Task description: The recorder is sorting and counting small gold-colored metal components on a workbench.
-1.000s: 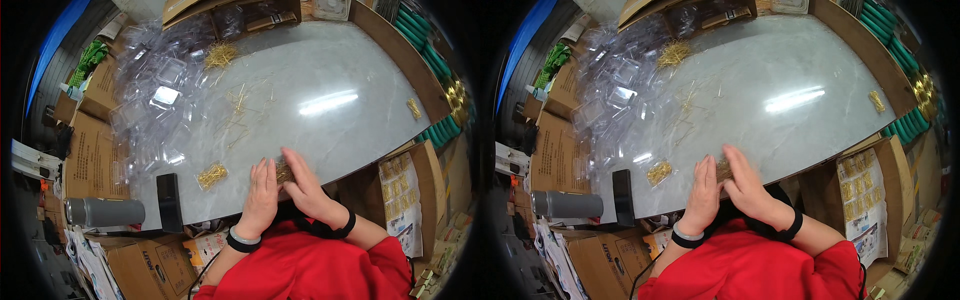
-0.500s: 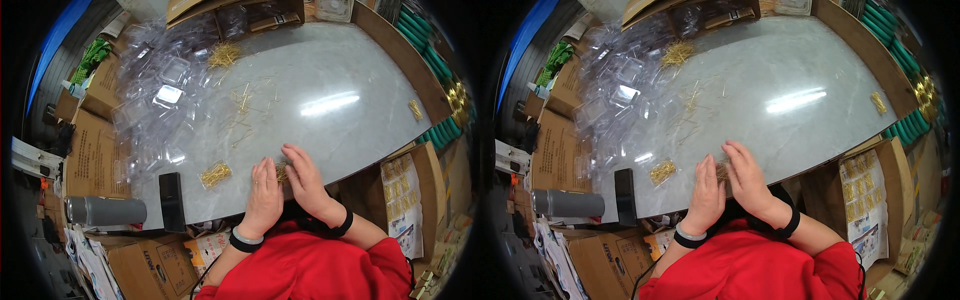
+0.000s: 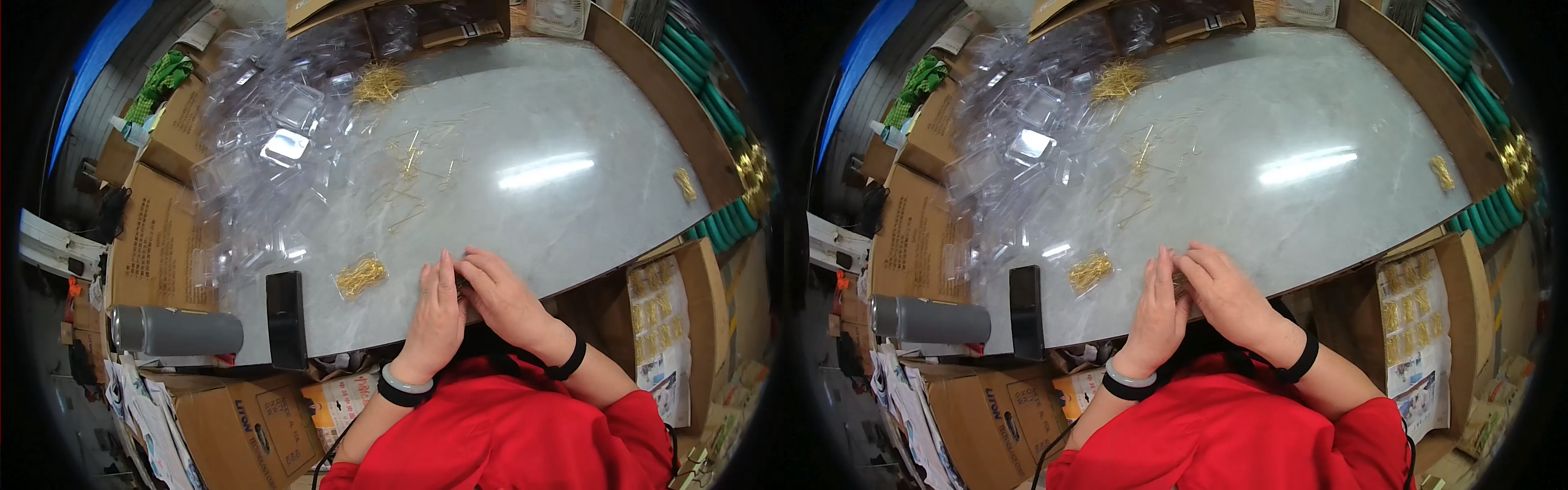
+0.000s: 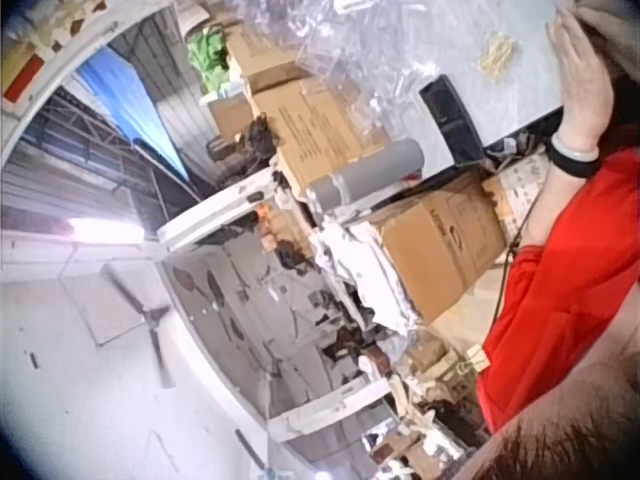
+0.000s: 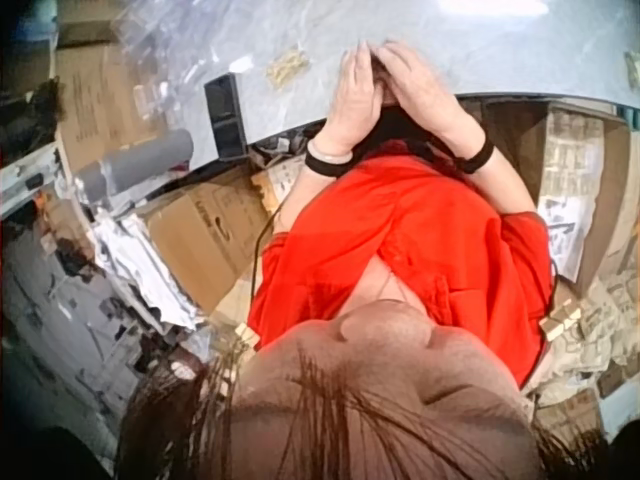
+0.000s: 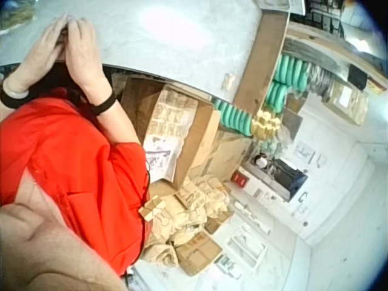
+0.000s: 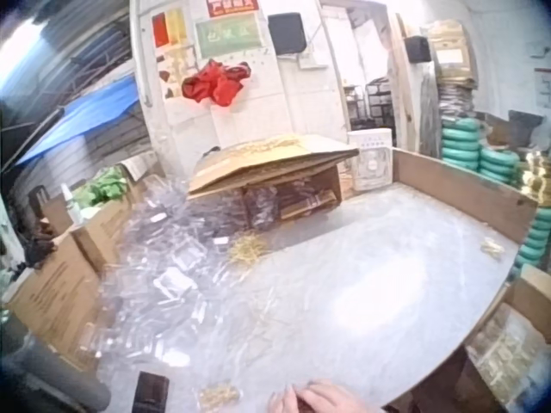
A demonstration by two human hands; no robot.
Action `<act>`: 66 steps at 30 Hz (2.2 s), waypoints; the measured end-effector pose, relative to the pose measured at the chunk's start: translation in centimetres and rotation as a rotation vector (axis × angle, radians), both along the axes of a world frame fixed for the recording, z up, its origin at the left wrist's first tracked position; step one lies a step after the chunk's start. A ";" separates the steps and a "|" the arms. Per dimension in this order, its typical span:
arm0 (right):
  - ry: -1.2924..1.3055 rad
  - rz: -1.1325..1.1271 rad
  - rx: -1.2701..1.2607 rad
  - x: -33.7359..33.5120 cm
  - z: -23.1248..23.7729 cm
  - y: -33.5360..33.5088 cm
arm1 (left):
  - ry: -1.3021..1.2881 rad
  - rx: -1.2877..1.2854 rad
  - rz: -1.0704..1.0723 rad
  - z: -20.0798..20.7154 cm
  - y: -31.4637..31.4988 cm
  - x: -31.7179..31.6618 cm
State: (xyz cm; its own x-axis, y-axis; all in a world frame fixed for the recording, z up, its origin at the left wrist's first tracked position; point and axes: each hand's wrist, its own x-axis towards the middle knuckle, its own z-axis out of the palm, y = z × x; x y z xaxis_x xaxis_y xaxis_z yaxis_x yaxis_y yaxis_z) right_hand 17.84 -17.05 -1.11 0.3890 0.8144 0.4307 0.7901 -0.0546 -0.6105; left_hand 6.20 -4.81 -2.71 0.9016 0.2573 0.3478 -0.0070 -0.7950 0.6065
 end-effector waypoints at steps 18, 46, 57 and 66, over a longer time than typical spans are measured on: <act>0.085 -0.222 0.101 1.0 0.4 0.4 | -0.053 0.045 0.026 0.3 -0.3 0.2; -0.133 0.118 -0.042 3.0 0.9 -1.1 | -0.021 -0.020 -0.012 0.6 0.1 0.0; 0.317 0.139 0.143 0.7 0.1 0.2 | -0.022 -0.063 -0.045 0.2 0.3 -0.1; -0.252 0.144 -0.078 1.4 0.0 -0.5 | -0.043 -0.185 -0.037 0.6 0.8 -0.5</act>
